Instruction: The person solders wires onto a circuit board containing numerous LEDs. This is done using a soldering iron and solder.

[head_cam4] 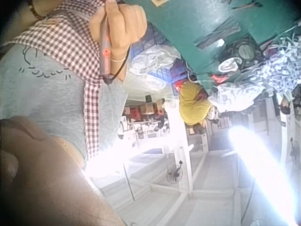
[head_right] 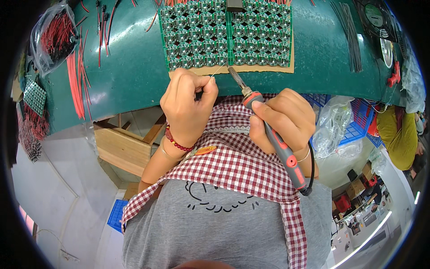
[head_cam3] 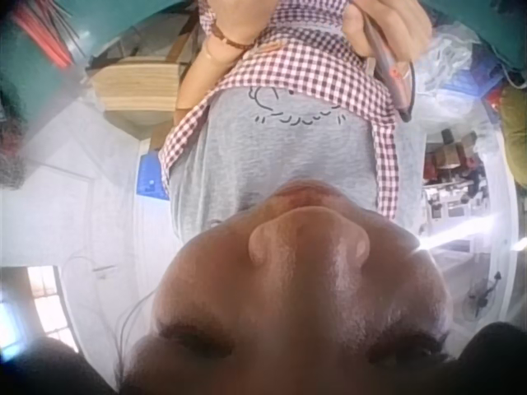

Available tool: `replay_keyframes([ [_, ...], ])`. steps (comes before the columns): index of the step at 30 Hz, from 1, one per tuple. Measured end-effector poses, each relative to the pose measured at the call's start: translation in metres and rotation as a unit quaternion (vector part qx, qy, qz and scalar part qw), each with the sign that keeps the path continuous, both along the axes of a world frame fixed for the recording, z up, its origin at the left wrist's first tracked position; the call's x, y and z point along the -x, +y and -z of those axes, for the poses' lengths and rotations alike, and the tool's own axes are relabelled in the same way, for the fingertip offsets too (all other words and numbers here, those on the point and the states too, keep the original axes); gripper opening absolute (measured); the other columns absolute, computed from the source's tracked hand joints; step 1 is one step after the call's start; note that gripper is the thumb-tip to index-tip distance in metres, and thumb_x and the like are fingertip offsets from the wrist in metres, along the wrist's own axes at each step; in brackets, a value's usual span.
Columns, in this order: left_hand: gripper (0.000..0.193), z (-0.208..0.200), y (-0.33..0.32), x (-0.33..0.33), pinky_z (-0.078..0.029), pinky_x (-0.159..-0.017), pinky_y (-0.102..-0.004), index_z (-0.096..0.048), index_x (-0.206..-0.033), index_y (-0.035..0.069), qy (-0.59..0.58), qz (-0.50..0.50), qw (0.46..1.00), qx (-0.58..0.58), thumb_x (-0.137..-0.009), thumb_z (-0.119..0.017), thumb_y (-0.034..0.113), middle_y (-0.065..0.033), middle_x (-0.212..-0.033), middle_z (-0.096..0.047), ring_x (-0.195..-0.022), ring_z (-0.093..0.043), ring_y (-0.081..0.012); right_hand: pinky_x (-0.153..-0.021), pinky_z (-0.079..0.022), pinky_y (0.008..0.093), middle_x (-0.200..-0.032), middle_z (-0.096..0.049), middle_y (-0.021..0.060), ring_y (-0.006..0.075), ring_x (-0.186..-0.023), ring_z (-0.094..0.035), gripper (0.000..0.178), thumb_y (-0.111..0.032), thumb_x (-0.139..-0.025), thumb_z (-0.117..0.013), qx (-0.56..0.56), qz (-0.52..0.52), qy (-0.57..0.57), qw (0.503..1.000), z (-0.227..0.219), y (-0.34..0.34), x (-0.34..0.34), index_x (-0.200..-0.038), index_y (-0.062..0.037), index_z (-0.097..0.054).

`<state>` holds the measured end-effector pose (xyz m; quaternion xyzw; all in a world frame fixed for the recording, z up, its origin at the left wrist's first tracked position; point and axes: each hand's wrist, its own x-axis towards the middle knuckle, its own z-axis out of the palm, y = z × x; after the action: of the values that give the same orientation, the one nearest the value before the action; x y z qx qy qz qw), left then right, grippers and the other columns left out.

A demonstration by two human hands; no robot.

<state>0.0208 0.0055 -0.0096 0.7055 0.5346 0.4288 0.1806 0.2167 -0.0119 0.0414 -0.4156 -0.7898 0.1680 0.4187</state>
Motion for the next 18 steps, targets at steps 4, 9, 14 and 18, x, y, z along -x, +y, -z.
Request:
replay_keyframes([
  [4,0.02,-0.002,0.0005,0.0,-0.045,-0.05,-0.0303,-0.057,-0.079,0.004,0.014,0.011,1.0,0.013,-0.075,-0.074,-0.006,-0.0065,-0.07,-0.055,-0.057,-0.056,-0.0202,-0.045,-0.041,0.031,-0.066,-0.059,0.0087,0.0213,-0.05,-0.053,0.02,-0.001,-0.067,-0.072,0.006,-0.004,0.0,1.0,0.0004,0.0001,-0.0002,-0.086,0.0036,-0.069],
  [9,0.02,-0.0024,0.0006,-0.0001,-0.046,-0.051,-0.0297,-0.057,-0.079,0.004,0.018,0.007,1.0,0.012,-0.074,-0.073,-0.006,-0.0063,-0.07,-0.055,-0.058,-0.057,-0.0197,-0.046,-0.04,0.0311,-0.066,-0.059,0.0087,0.0212,-0.05,-0.054,0.019,-0.001,-0.068,-0.072,0.001,-0.002,0.004,1.0,0.0008,-0.0016,0.0003,-0.086,0.0034,-0.069],
  [14,0.02,-0.0045,0.0025,-0.0016,-0.046,-0.051,-0.0298,-0.056,-0.079,0.004,0.02,0.01,1.0,0.017,-0.074,-0.073,-0.006,-0.0061,-0.072,-0.056,-0.058,-0.057,-0.0198,-0.045,-0.04,0.031,-0.066,-0.059,0.009,0.021,-0.05,-0.054,0.019,-0.002,-0.071,-0.073,0.0,0.002,0.004,1.0,0.0018,-0.0039,-0.0028,-0.089,0.0029,-0.069],
  [18,0.02,-0.0062,0.0023,-0.0024,-0.046,-0.051,-0.0306,-0.055,-0.078,0.004,0.041,0.011,0.999,0.024,-0.074,-0.073,-0.005,-0.0057,-0.072,-0.056,-0.058,-0.057,-0.0202,-0.044,-0.04,0.0312,-0.066,-0.059,0.0088,0.0208,-0.05,-0.054,0.022,-0.002,-0.072,-0.073,-0.001,0.0,0.002,1.0,0.0047,-0.0039,-0.0011,-0.094,0.0029,-0.068],
])
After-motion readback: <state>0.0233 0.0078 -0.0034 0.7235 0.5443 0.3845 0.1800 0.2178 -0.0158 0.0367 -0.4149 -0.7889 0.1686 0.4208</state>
